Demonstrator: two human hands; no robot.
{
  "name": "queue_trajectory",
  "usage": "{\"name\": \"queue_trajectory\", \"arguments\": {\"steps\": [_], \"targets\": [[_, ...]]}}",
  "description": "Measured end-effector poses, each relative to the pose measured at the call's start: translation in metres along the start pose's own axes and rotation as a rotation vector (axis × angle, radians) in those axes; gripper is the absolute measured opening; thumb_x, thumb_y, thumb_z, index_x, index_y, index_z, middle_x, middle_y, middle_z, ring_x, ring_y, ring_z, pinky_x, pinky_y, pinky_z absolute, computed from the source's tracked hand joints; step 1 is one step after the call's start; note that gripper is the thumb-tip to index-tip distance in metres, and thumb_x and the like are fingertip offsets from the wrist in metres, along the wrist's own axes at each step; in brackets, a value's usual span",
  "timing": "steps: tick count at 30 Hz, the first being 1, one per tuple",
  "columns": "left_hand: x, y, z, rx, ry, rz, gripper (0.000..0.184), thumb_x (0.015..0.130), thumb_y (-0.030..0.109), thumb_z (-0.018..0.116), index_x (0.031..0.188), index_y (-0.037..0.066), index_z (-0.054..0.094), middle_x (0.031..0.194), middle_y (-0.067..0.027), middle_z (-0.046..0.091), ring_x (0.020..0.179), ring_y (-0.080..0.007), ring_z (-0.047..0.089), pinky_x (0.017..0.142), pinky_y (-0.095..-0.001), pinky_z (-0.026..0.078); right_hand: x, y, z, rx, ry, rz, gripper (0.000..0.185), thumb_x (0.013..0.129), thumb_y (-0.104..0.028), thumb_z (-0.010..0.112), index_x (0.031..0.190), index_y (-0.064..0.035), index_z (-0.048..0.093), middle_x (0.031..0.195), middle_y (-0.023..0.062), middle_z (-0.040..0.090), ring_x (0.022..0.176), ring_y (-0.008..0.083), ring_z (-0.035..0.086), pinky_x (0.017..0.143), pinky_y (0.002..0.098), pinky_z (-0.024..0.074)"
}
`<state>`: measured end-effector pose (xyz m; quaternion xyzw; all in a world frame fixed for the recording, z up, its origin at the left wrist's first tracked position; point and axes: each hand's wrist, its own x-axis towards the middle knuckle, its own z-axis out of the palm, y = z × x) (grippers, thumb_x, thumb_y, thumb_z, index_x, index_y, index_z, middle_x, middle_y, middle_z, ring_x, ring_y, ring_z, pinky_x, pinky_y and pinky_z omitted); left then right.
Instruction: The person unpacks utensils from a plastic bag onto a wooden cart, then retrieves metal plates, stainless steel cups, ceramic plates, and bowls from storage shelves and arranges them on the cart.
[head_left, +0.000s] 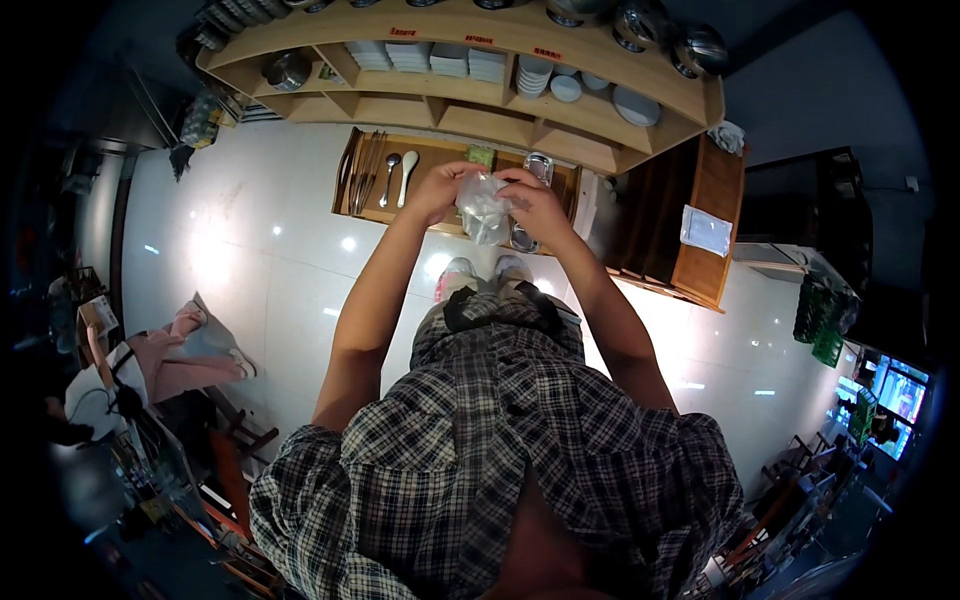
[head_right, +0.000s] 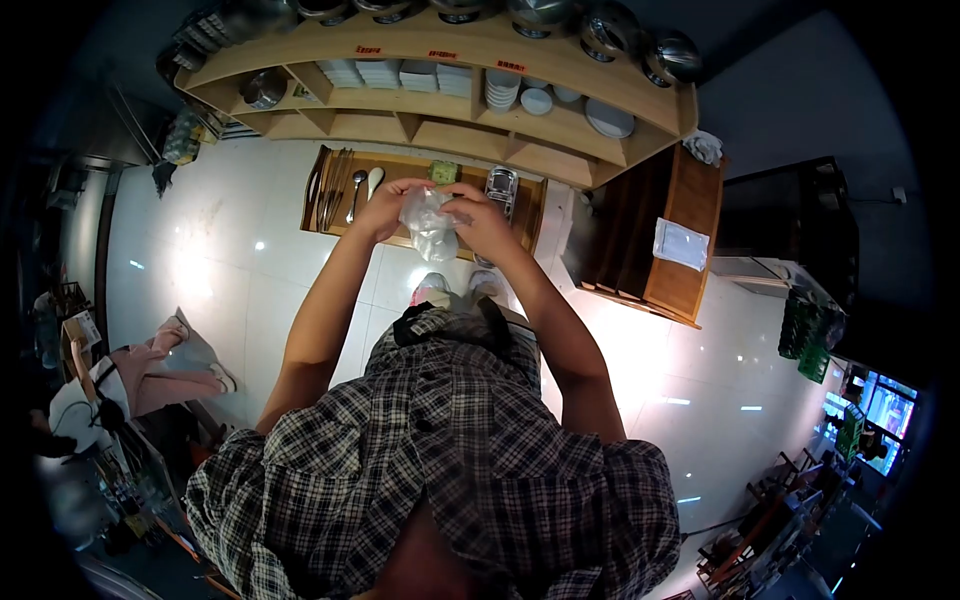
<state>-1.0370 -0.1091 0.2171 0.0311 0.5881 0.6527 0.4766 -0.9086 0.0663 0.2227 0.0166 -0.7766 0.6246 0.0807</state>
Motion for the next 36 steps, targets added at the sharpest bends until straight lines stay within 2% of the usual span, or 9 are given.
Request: {"name": "queue_trajectory", "arguments": {"steps": [4, 5, 8, 12, 16, 23, 31, 34, 36], "targets": [[0.003, 0.002, -0.003, -0.085, -0.118, -0.098, 0.026, 0.095, 0.008, 0.053, 0.118, -0.001, 0.058, 0.096, -0.0073, 0.067, 0.079, -0.0116, 0.065, 0.068, -0.023, 0.054, -0.008, 0.01, -0.012, -0.035, 0.029, 0.026, 0.022, 0.072, 0.012, 0.061, 0.089, -0.0018, 0.065, 0.121, 0.009, 0.056, 0.105, 0.0244, 0.058, 0.083, 0.0305, 0.0477], [0.007, -0.001, -0.009, -0.139, -0.182, -0.14, 0.026, 0.095, 0.006, 0.05, 0.12, -0.001, 0.056, 0.106, -0.0077, 0.066, 0.088, -0.0146, 0.066, 0.079, -0.0287, 0.056, -0.01, 0.013, -0.016, -0.063, 0.031, 0.03, 0.022, 0.072, 0.012, 0.061, 0.089, -0.002, 0.065, 0.122, 0.0095, 0.056, 0.106, 0.0251, 0.058, 0.083, 0.0307, 0.0478], [0.022, -0.018, -0.03, -0.153, -0.352, -0.259, 0.028, 0.095, 0.009, 0.051, 0.121, -0.001, 0.055, 0.106, -0.0066, 0.065, 0.089, -0.0127, 0.065, 0.079, -0.0283, 0.055, -0.011, 0.013, -0.025, -0.133, 0.101, -0.03, 0.025, 0.069, 0.012, 0.061, 0.088, -0.0028, 0.065, 0.12, 0.0089, 0.057, 0.104, 0.0282, 0.059, 0.085, 0.033, 0.0488], [0.009, -0.001, 0.008, 0.044, -0.224, -0.171, 0.025, 0.093, 0.009, 0.053, 0.117, 0.0, 0.058, 0.102, -0.006, 0.066, 0.084, -0.0108, 0.065, 0.072, -0.0248, 0.054, -0.01, 0.007, -0.034, -0.158, 0.124, 0.041, 0.025, 0.068, 0.012, 0.061, 0.088, -0.0036, 0.065, 0.121, 0.0093, 0.057, 0.11, 0.029, 0.056, 0.088, 0.0352, 0.0477], [0.022, -0.012, 0.013, 0.143, -0.144, -0.169, 0.022, 0.092, 0.007, 0.053, 0.112, 0.001, 0.061, 0.098, -0.0049, 0.067, 0.08, -0.0101, 0.064, 0.068, -0.0221, 0.051, -0.011, -0.004, -0.033, -0.312, 0.093, -0.087, 0.027, 0.064, 0.011, 0.061, 0.085, -0.006, 0.066, 0.127, 0.007, 0.056, 0.123, 0.0283, 0.047, 0.099, 0.0395, 0.0408], [0.017, 0.0, 0.024, -0.005, -0.199, -0.155, 0.021, 0.091, 0.005, 0.052, 0.11, 0.0, 0.061, 0.096, -0.0045, 0.067, 0.079, -0.009, 0.064, 0.07, -0.0218, 0.053, -0.018, -0.008, -0.037, -0.713, -0.061, -0.247, 0.027, 0.062, 0.006, 0.064, 0.084, -0.0091, 0.066, 0.128, 0.0017, 0.057, 0.129, 0.027, 0.043, 0.106, 0.0446, 0.0353], [0.013, 0.001, 0.03, -0.03, -0.182, -0.188, 0.021, 0.092, 0.008, 0.053, 0.11, 0.001, 0.061, 0.097, -0.0031, 0.067, 0.08, -0.0083, 0.064, 0.073, -0.0215, 0.052, -0.02, -0.015, -0.032, -0.765, -0.054, -0.259, 0.022, 0.07, -0.002, 0.063, 0.09, -0.011, 0.067, 0.129, 0.0031, 0.055, 0.129, 0.0248, 0.043, 0.11, 0.0458, 0.0303], [0.014, 0.003, 0.031, -0.279, -0.232, -0.259, 0.02, 0.094, 0.014, 0.056, 0.109, 0.003, 0.062, 0.094, -0.0014, 0.067, 0.078, -0.0072, 0.063, 0.071, -0.0217, 0.051, -0.023, -0.01, -0.031, -0.82, -0.064, -0.255, 0.021, 0.073, -0.005, 0.063, 0.091, -0.0117, 0.067, 0.13, 0.0035, 0.055, 0.13, 0.0245, 0.042, 0.111, 0.0459, 0.0288], [0.009, 0.007, 0.042, 0.109, -0.181, -0.144, 0.02, 0.094, 0.019, 0.058, 0.107, 0.004, 0.064, 0.09, 0.0006, 0.065, 0.074, -0.0057, 0.059, 0.064, -0.0213, 0.046, -0.024, -0.011, -0.031, -0.838, -0.064, -0.261, 0.02, 0.074, -0.006, 0.062, 0.092, -0.012, 0.067, 0.13, 0.0038, 0.054, 0.13, 0.0244, 0.041, 0.111, 0.0461, 0.0282]]}}
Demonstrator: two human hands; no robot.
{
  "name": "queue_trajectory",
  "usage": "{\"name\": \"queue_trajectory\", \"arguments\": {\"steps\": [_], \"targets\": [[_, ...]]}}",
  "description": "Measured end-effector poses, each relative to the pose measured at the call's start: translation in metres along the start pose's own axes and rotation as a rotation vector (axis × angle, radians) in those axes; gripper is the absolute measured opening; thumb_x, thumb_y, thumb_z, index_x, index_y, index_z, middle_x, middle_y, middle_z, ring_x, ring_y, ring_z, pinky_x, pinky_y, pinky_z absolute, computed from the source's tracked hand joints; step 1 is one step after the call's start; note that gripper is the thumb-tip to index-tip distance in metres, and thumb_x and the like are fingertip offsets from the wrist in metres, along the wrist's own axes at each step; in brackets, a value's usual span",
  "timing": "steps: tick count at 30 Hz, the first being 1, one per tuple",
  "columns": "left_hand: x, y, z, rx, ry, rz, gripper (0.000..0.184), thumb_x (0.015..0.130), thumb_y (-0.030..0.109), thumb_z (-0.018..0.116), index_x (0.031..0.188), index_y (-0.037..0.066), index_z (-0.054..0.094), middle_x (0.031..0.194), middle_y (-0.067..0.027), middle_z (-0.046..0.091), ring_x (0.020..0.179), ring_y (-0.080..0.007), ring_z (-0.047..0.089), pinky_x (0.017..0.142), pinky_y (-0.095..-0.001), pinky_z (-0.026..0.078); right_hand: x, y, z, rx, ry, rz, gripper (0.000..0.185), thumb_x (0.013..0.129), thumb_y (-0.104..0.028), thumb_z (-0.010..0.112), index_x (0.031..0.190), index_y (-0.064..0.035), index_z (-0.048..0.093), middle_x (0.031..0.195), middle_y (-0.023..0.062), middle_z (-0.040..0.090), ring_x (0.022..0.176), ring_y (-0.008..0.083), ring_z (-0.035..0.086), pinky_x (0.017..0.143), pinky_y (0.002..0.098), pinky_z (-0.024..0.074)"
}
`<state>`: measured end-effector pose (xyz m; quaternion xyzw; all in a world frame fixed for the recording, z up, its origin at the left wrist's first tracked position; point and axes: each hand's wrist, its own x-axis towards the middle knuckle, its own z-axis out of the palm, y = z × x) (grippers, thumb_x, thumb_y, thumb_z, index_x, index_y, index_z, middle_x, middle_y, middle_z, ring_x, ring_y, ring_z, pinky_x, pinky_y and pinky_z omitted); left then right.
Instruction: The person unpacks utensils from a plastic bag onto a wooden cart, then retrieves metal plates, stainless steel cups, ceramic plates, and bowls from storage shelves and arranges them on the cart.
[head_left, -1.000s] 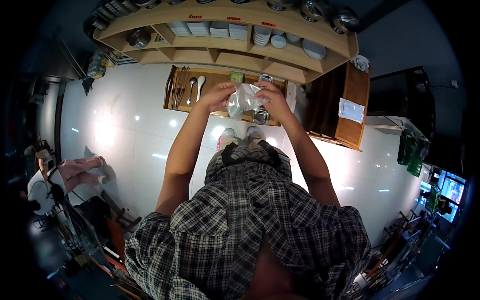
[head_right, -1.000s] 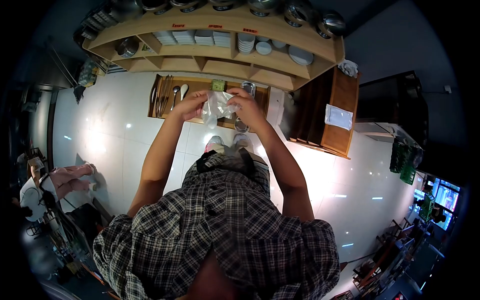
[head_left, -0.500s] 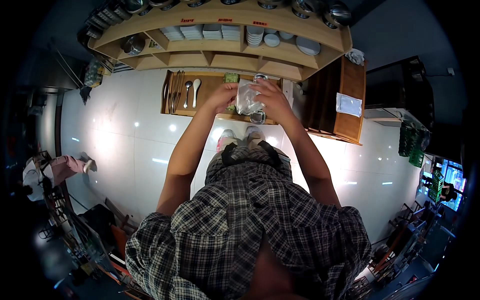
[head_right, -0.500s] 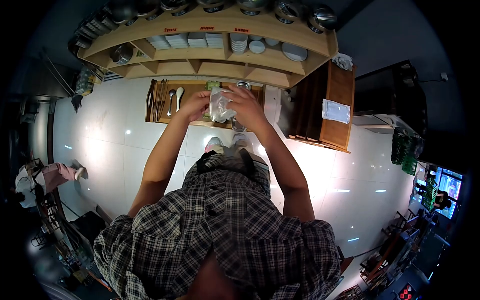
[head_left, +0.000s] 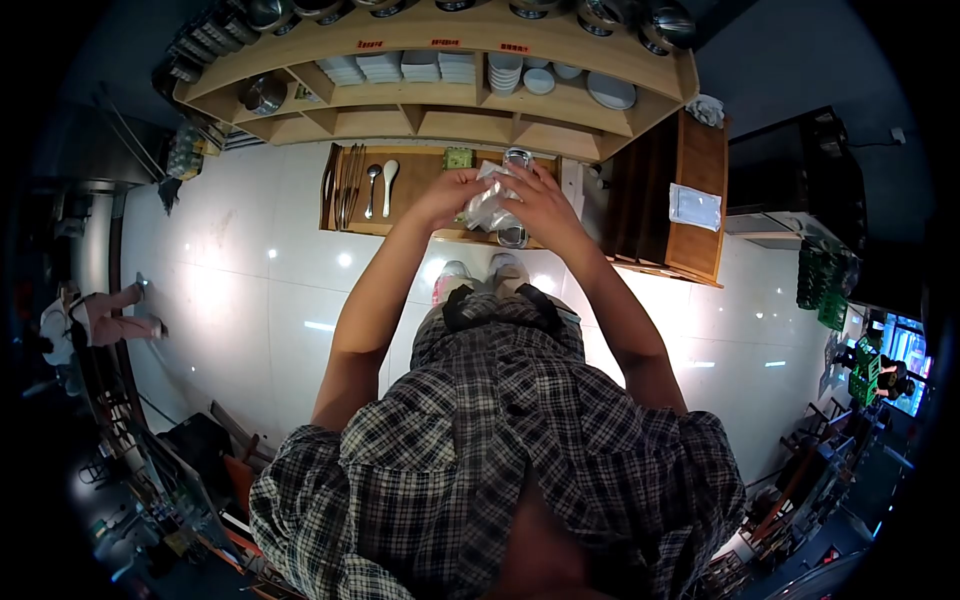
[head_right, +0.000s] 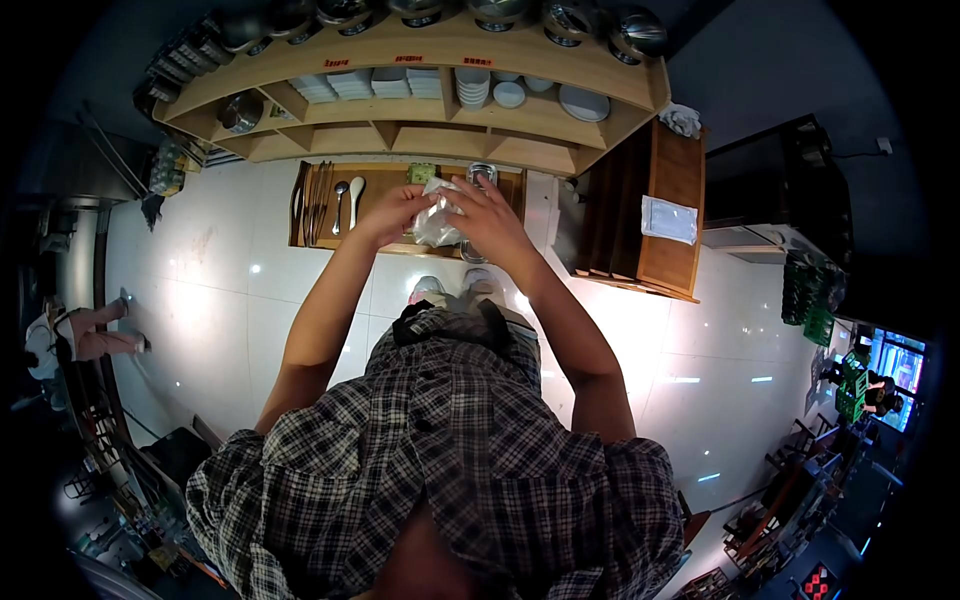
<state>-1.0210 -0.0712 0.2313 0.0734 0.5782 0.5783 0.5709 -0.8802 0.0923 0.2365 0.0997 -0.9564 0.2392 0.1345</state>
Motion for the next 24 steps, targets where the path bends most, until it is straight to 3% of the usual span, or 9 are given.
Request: {"name": "queue_trajectory", "arguments": {"steps": [4, 6, 8, 9, 12, 14, 18, 20, 24], "targets": [[0.013, -0.014, -0.025, 0.146, 0.135, 0.01, 0.019, 0.095, 0.02, 0.057, 0.103, 0.005, 0.065, 0.087, 0.0037, 0.063, 0.073, -0.0044, 0.054, 0.063, -0.0215, 0.042, -0.017, -0.004, -0.012, -0.018, -0.096, 0.051, 0.023, 0.077, -0.008, 0.06, 0.098, -0.0115, 0.068, 0.13, 0.0056, 0.054, 0.131, 0.0237, 0.041, 0.111, 0.0456, 0.0279], [0.012, -0.015, -0.03, 0.219, 0.234, 0.22, 0.017, 0.094, 0.017, 0.057, 0.096, 0.004, 0.067, 0.077, 0.006, 0.058, 0.067, -0.0041, 0.046, 0.062, -0.0204, 0.038, -0.021, 0.001, -0.018, -0.048, -0.15, 0.081, 0.024, 0.076, -0.01, 0.062, 0.1, -0.0105, 0.068, 0.129, 0.0065, 0.054, 0.129, 0.025, 0.042, 0.11, 0.0444, 0.03], [0.011, -0.015, -0.034, 0.18, 0.257, 0.221, 0.017, 0.094, 0.016, 0.057, 0.096, 0.003, 0.067, 0.077, 0.0068, 0.058, 0.069, -0.0038, 0.046, 0.066, -0.0215, 0.039, -0.018, 0.005, -0.028, 0.249, -0.931, 0.609, 0.032, 0.074, -0.014, 0.068, 0.106, -0.008, 0.066, 0.129, 0.0114, 0.053, 0.123, 0.0301, 0.047, 0.105, 0.0426, 0.0374], [0.012, -0.018, -0.038, 0.235, 0.264, 0.231, 0.016, 0.094, 0.016, 0.057, 0.096, 0.003, 0.067, 0.077, 0.0062, 0.058, 0.069, -0.0042, 0.046, 0.065, -0.0221, 0.039, -0.024, 0.01, -0.018, 0.251, -0.932, 0.612, 0.032, 0.074, -0.014, 0.068, 0.106, -0.008, 0.066, 0.129, 0.0114, 0.053, 0.123, 0.0301, 0.047, 0.105, 0.0426, 0.0374], [0.011, -0.018, -0.039, 0.389, 0.263, 0.223, 0.018, 0.094, 0.017, 0.057, 0.097, 0.002, 0.066, 0.078, 0.0047, 0.059, 0.072, -0.0048, 0.047, 0.067, -0.023, 0.041, -0.025, 0.014, 0.005, 0.299, -0.325, 0.536, 0.038, 0.074, -0.018, 0.071, 0.11, -0.0057, 0.063, 0.122, 0.0162, 0.056, 0.114, 0.0328, 0.053, 0.096, 0.0424, 0.0444], [0.005, -0.012, -0.032, 0.487, 0.254, 0.201, 0.02, 0.095, 0.018, 0.056, 0.097, 0.001, 0.065, 0.079, 0.004, 0.06, 0.074, -0.0051, 0.049, 0.069, -0.0232, 0.042, 0.004, -0.007, -0.002, 0.23, 0.281, 0.345, 0.041, 0.074, -0.019, 0.072, 0.112, -0.0049, 0.061, 0.114, 0.0193, 0.059, 0.108, 0.0328, 0.057, 0.092, 0.0436, 0.0462], [-0.005, 0.007, -0.015, 0.687, 0.034, 0.157, 0.02, 0.095, 0.019, 0.057, 0.101, 0.001, 0.064, 0.082, 0.0007, 0.062, 0.076, -0.0068, 0.05, 0.07, -0.0247, 0.044, 0.012, -0.006, 0.036, 0.455, 0.262, 0.395, 0.037, 0.076, -0.02, 0.072, 0.107, -0.0031, 0.062, 0.101, 0.0173, 0.065, 0.092, 0.0346, 0.061, 0.084, 0.0399, 0.0488], [-0.005, 0.009, -0.014, 0.704, 0.009, 0.176, 0.021, 0.094, 0.019, 0.058, 0.104, 0.001, 0.064, 0.084, -0.0004, 0.063, 0.078, -0.0073, 0.052, 0.071, -0.0249, 0.044, 0.013, 0.002, 0.043, 0.68, -0.127, 0.705, 0.032, 0.079, -0.021, 0.072, 0.103, -0.0029, 0.063, 0.09, 0.0133, 0.067, 0.075, 0.029, 0.062, 0.075, 0.0354, 0.0492], [-0.008, 0.008, -0.015, 0.368, 0.108, 0.213, 0.028, 0.09, 0.014, 0.063, 0.116, 0.002, 0.058, 0.099, -0.0025, 0.064, 0.087, -0.0094, 0.057, 0.077, -0.0247, 0.046, 0.011, 0.011, 0.055, 0.877, -0.08, 0.832, 0.024, 0.081, -0.018, 0.072, 0.096, -0.0012, 0.064, 0.08, 0.0067, 0.067, 0.068, 0.0184, 0.06, 0.067, 0.0307, 0.0475]]}}
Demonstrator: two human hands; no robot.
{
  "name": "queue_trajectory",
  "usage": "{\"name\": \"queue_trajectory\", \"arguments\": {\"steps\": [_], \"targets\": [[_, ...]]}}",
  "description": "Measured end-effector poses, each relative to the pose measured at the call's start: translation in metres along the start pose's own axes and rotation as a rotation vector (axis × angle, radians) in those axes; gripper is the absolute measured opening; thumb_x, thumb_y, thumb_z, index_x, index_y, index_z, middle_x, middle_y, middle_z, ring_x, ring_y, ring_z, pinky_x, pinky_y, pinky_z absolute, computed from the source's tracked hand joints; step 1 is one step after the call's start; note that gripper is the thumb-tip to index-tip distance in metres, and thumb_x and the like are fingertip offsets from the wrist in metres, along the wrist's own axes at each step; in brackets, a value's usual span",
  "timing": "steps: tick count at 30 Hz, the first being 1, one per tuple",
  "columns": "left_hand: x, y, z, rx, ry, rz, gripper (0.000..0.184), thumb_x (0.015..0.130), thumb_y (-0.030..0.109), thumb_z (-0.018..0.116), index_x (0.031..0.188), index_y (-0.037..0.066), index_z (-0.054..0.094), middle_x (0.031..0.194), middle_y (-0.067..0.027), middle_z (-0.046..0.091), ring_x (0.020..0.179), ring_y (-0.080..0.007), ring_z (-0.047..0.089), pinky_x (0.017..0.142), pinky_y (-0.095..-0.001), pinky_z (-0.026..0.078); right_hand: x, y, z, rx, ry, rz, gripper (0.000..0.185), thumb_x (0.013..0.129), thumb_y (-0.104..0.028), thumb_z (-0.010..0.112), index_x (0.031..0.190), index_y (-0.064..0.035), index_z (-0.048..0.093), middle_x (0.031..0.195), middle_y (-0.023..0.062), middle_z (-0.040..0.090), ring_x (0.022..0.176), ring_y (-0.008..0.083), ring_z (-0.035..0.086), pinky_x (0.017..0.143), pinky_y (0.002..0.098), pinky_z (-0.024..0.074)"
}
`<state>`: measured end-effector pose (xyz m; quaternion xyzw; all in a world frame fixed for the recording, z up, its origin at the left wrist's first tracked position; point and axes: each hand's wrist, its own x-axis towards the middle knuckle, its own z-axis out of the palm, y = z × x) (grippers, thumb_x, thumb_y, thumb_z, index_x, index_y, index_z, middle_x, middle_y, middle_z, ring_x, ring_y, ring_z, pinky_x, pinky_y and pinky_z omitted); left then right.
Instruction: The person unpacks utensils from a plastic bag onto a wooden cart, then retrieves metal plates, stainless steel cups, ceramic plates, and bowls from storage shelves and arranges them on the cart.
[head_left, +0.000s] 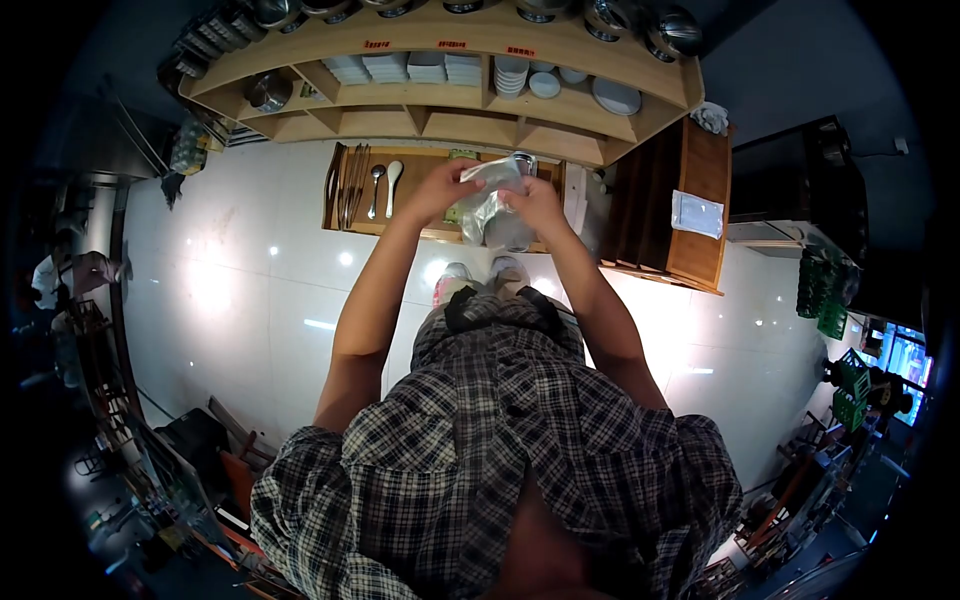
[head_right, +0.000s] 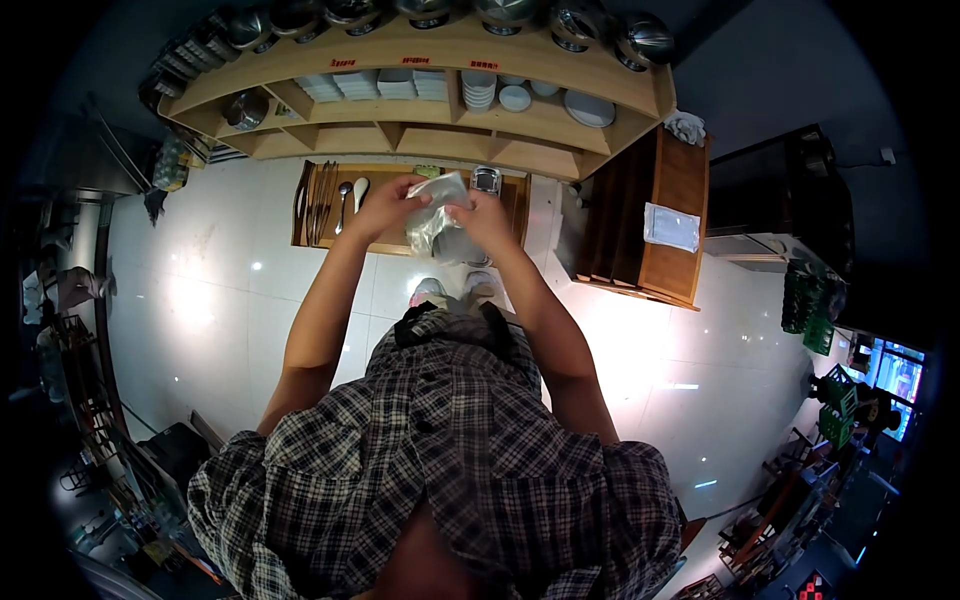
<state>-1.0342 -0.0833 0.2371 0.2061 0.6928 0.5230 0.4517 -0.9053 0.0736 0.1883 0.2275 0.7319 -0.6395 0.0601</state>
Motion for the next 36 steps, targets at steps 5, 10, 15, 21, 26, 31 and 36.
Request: {"name": "queue_trajectory", "arguments": {"steps": [5, 10, 15, 21, 26, 31, 36], "targets": [[-0.002, -0.019, 0.007, -0.387, 0.044, -0.181, 0.033, 0.087, 0.008, 0.066, 0.118, 0.003, 0.056, 0.104, -0.0035, 0.064, 0.093, -0.0121, 0.06, 0.082, -0.0261, 0.048, -0.002, -0.006, 0.0, 0.831, 0.119, 0.118, 0.015, 0.085, -0.009, 0.068, 0.097, -0.0004, 0.063, 0.089, 0.0034, 0.065, 0.077, 0.0108, 0.059, 0.07, 0.026, 0.0462], [-0.003, -0.014, 0.019, -0.445, 0.024, -0.122, 0.029, 0.085, 0.002, 0.064, 0.114, 0.004, 0.058, 0.101, -0.0035, 0.064, 0.09, -0.0112, 0.061, 0.076, -0.0251, 0.05, -0.004, 0.001, 0.001, 0.84, 0.105, 0.104, 0.019, 0.086, -0.008, 0.066, 0.103, -0.0011, 0.061, 0.092, 0.0039, 0.065, 0.081, 0.0109, 0.059, 0.073, 0.0257, 0.0462], [0.002, -0.019, 0.018, -0.295, 0.141, -0.099, 0.023, 0.084, 0.0, 0.063, 0.107, 0.003, 0.062, 0.092, -0.0029, 0.066, 0.081, -0.01, 0.061, 0.072, -0.0243, 0.05, -0.014, -0.011, -0.007, 0.856, 0.053, 0.068, 0.019, 0.088, -0.006, 0.063, 0.106, -0.0025, 0.06, 0.097, 0.0043, 0.064, 0.084, 0.0112, 0.06, 0.075, 0.0266, 0.0475], [0.003, -0.026, 0.014, -0.266, 0.173, -0.056, 0.015, 0.083, -0.001, 0.063, 0.097, 0.002, 0.066, 0.09, -0.0048, 0.067, 0.081, -0.0133, 0.062, 0.077, -0.0257, 0.049, -0.012, -0.002, -0.021, 0.742, -0.078, 0.068, 0.019, 0.086, 0.004, 0.057, 0.103, -0.0021, 0.062, 0.1, 0.0043, 0.064, 0.089, 0.0143, 0.06, 0.076, 0.0288, 0.0493], [-0.001, -0.021, 0.005, -0.253, 0.041, 0.142, 0.016, 0.083, 0.0, 0.062, 0.098, 0.001, 0.068, 0.116, -0.0118, 0.063, 0.106, -0.0187, 0.058, 0.092, -0.03, 0.045, -0.015, -0.02, -0.028, 0.635, -0.026, -0.077, 0.028, 0.074, 0.019, 0.043, 0.08, 0.0005, 0.063, 0.105, 0.0113, 0.067, 0.095, 0.0195, 0.061, 0.083, 0.028, 0.0478], [-0.006, 0.015, -0.006, -0.22, -0.091, 0.188, 0.041, 0.089, 0.016, 0.06, 0.127, 0.001, 0.054, 0.139, -0.0122, 0.045, 0.128, -0.0192, 0.041, 0.104, -0.0331, 0.034, -0.024, -0.04, -0.041, 0.213, -0.046, -0.337, 0.023, 0.076, 0.017, 0.043, 0.077, 0.0021, 0.06, 0.106, 0.0112, 0.068, 0.097, 0.0216, 0.062, 0.085, 0.028, 0.0466], [-0.001, 0.024, 0.014, 0.063, -0.34, -0.001, 0.053, 0.085, 0.009, 0.067, 0.133, 0.002, 0.047, 0.131, -0.0094, 0.052, 0.119, -0.0162, 0.048, 0.1, -0.03, 0.038, -0.019, -0.047, -0.036, -0.04, -0.215, -0.427, 0.018, 0.075, 0.015, 0.047, 0.075, 0.0017, 0.06, 0.104, 0.0093, 0.067, 0.097, 0.0238, 0.062, 0.085, 0.0282, 0.0469]]}}
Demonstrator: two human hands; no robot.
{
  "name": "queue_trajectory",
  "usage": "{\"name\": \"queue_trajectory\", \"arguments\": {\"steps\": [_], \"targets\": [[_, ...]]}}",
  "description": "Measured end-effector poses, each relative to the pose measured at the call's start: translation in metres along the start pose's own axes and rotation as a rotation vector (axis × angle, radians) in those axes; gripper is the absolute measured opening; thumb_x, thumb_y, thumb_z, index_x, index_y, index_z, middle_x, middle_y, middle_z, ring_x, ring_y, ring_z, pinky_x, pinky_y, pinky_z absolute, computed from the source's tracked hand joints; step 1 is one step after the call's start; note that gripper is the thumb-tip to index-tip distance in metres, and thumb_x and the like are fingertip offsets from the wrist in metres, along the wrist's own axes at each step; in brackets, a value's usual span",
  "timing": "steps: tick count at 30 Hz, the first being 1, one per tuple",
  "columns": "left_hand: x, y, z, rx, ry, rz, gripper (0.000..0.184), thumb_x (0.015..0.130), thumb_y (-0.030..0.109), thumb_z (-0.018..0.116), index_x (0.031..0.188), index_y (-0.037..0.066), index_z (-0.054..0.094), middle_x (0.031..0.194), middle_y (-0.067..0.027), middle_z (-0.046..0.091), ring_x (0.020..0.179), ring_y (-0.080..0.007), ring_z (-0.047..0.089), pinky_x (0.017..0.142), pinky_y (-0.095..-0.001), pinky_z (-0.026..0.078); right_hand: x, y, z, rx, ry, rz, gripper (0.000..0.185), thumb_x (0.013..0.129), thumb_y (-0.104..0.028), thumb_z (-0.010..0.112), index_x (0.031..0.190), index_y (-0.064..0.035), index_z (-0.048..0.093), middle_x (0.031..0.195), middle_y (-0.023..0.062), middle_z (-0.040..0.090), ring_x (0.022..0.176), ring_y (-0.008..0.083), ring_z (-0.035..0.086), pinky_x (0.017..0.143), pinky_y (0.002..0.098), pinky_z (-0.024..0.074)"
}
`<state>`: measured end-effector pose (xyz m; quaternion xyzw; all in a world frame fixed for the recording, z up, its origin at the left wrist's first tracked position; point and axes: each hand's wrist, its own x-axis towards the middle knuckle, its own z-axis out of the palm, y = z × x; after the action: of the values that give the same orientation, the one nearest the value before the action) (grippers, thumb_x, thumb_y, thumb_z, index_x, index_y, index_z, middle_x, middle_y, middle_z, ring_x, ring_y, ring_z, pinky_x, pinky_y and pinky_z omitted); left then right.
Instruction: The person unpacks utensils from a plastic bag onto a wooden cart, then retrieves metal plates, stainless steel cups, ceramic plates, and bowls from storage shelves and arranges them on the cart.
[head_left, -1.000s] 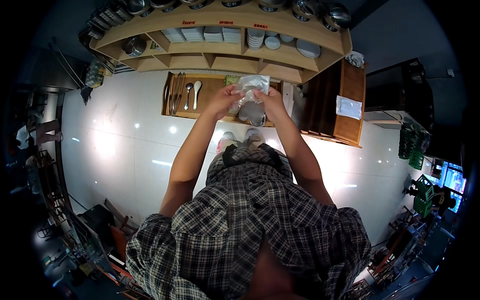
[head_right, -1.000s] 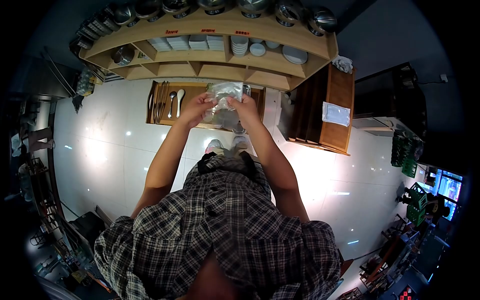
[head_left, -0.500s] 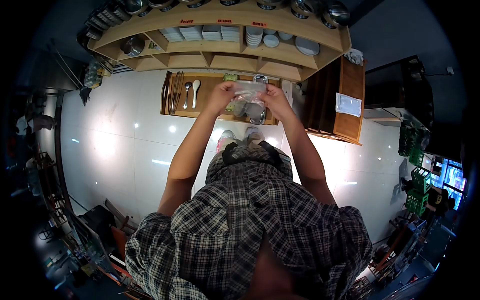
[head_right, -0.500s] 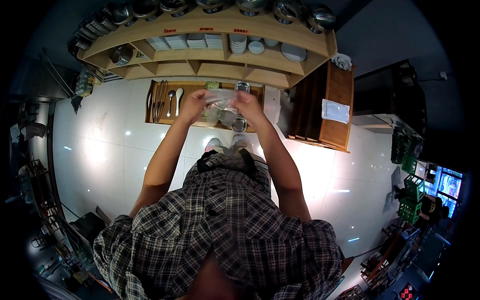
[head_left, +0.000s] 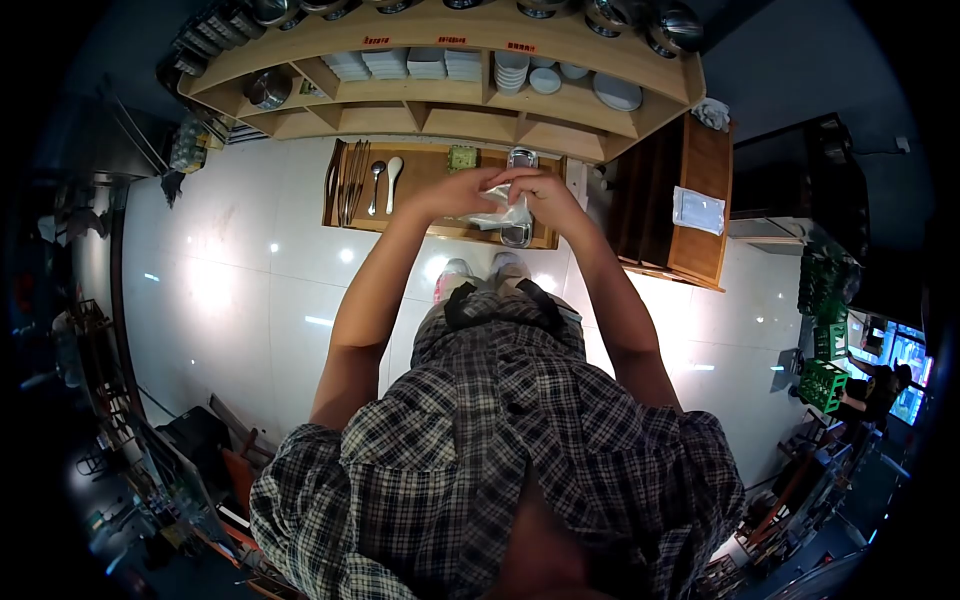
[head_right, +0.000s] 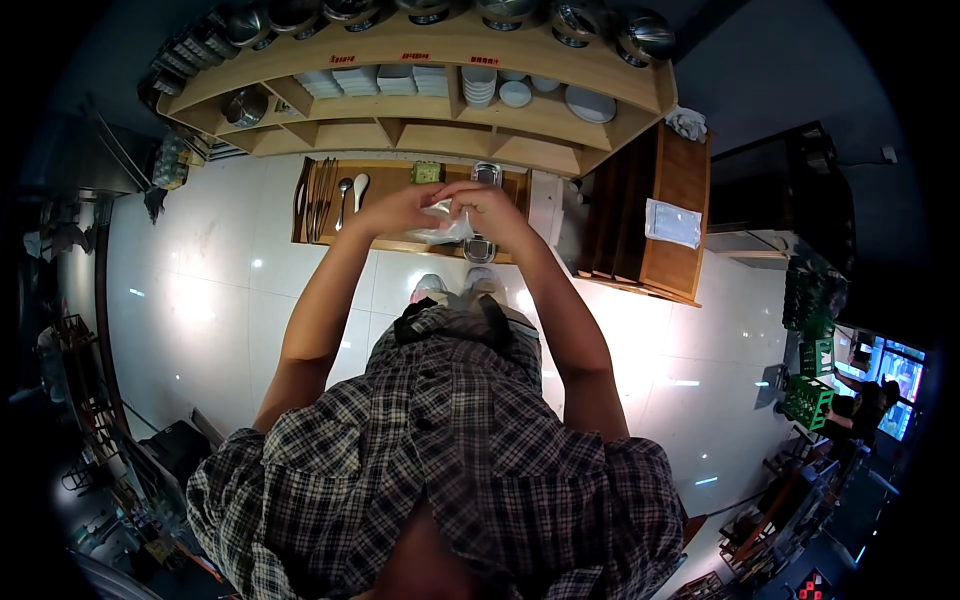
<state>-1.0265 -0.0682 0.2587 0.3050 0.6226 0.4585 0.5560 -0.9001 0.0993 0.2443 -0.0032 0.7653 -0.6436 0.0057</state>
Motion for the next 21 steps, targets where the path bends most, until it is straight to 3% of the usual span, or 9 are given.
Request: {"name": "queue_trajectory", "arguments": {"steps": [2, 3, 5, 6, 8, 9, 11, 17, 21], "targets": [[0.005, -0.01, 0.003, -0.003, -0.016, 0.081, 0.052, 0.08, 0.004, 0.071, 0.129, 0.0, 0.051, 0.12, -0.0071, 0.059, 0.108, -0.0134, 0.054, 0.094, -0.028, 0.042, 0.003, 0.013, 0.004, -0.042, 0.105, -0.256, 0.026, 0.079, 0.014, 0.048, 0.091, -0.0017, 0.064, 0.107, 0.0082, 0.066, 0.096, 0.0214, 0.062, 0.084, 0.0291, 0.0477], [0.006, -0.013, 0.004, -0.002, -0.021, 0.082, 0.052, 0.08, 0.004, 0.071, 0.129, 0.0, 0.051, 0.12, -0.0071, 0.059, 0.108, -0.0134, 0.054, 0.094, -0.028, 0.042, 0.002, 0.005, 0.005, -0.044, 0.111, -0.255, 0.026, 0.079, 0.014, 0.048, 0.091, -0.0017, 0.064, 0.107, 0.0082, 0.066, 0.096, 0.0214, 0.062, 0.084, 0.0291, 0.0477], [0.007, -0.02, 0.004, -0.021, 0.084, -0.031, 0.047, 0.08, 0.005, 0.071, 0.123, -0.001, 0.055, 0.108, -0.0061, 0.064, 0.097, -0.0118, 0.057, 0.087, -0.0265, 0.046, 0.0, -0.011, 0.006, 0.463, 0.228, 0.285, 0.034, 0.084, 0.01, 0.05, 0.114, -0.0045, 0.06, 0.11, 0.0079, 0.063, 0.097, 0.017, 0.06, 0.083, 0.0293, 0.0479], [0.005, -0.019, 0.004, -0.021, 0.085, -0.033, 0.047, 0.08, 0.005, 0.071, 0.123, -0.001, 0.055, 0.108, -0.0061, 0.064, 0.097, -0.0118, 0.057, 0.087, -0.0265, 0.046, 0.001, -0.007, 0.007, 0.465, 0.228, 0.285, 0.034, 0.084, 0.01, 0.05, 0.114, -0.0045, 0.06, 0.11, 0.0079, 0.063, 0.097, 0.017, 0.06, 0.083, 0.0293, 0.0479], [0.004, -0.017, 0.006, 0.089, 0.266, -0.109, 0.042, 0.08, 0.007, 0.073, 0.118, -0.001, 0.058, 0.098, -0.0046, 0.066, 0.087, -0.0109, 0.059, 0.08, -0.0251, 0.047, 0.0, 0.01, 0.01, 0.929, 0.362, 0.344, 0.041, 0.088, 0.0, 0.057, 0.128, -0.0033, 0.051, 0.111, 0.008, 0.061, 0.091, 0.013, 0.059, 0.079, 0.0273, 0.0482], [0.004, -0.018, 0.007, 0.089, 0.265, -0.108, 0.042, 0.08, 0.007, 0.073, 0.118, -0.001, 0.058, 0.098, -0.0046, 0.066, 0.087, -0.0109, 0.059, 0.08, -0.0251, 0.047, 0.0, 0.015, 0.015, 0.928, 0.363, 0.344, 0.041, 0.088, 0.0, 0.057, 0.128, -0.0033, 0.051, 0.111, 0.008, 0.061, 0.091, 0.013, 0.059, 0.079, 0.0273, 0.0482], [0.006, -0.021, 0.008, 0.051, 0.309, -0.092, 0.04, 0.08, 0.009, 0.073, 0.115, -0.001, 0.059, 0.094, -0.0041, 0.066, 0.083, -0.0106, 0.059, 0.076, -0.0251, 0.047, -0.001, 0.027, 0.027, 0.44, 0.307, 0.26, 0.033, 0.087, -0.007, 0.064, 0.119, -0.0001, 0.057, 0.101, 0.0061, 0.063, 0.082, 0.0101, 0.058, 0.07, 0.0248, 0.0471], [0.0, -0.021, 0.008, -0.092, 0.288, -0.078, 0.036, 0.083, 0.013, 0.071, 0.116, 0.002, 0.059, 0.101, -0.0038, 0.064, 0.093, -0.0102, 0.057, 0.083, -0.026, 0.046, -0.004, 0.039, 0.02, 0.493, 0.329, 0.403, 0.017, 0.084, -0.01, 0.069, 0.097, 0.0015, 0.065, 0.078, 0.0013, 0.062, 0.07, 0.0085, 0.054, 0.061, 0.0255, 0.0437], [0.003, -0.051, -0.002, -0.038, 0.24, -0.019, 0.042, 0.083, 0.015, 0.071, 0.121, 0.004, 0.057, 0.103, -0.0045, 0.063, 0.096, -0.0131, 0.057, 0.087, -0.0264, 0.044, -0.005, 0.052, 0.015, 0.428, 0.308, 0.412, 0.019, 0.083, -0.012, 0.07, 0.095, 0.0023, 0.066, 0.077, 0.0029, 0.063, 0.069, 0.009, 0.055, 0.062, 0.0262, 0.0448]]}}
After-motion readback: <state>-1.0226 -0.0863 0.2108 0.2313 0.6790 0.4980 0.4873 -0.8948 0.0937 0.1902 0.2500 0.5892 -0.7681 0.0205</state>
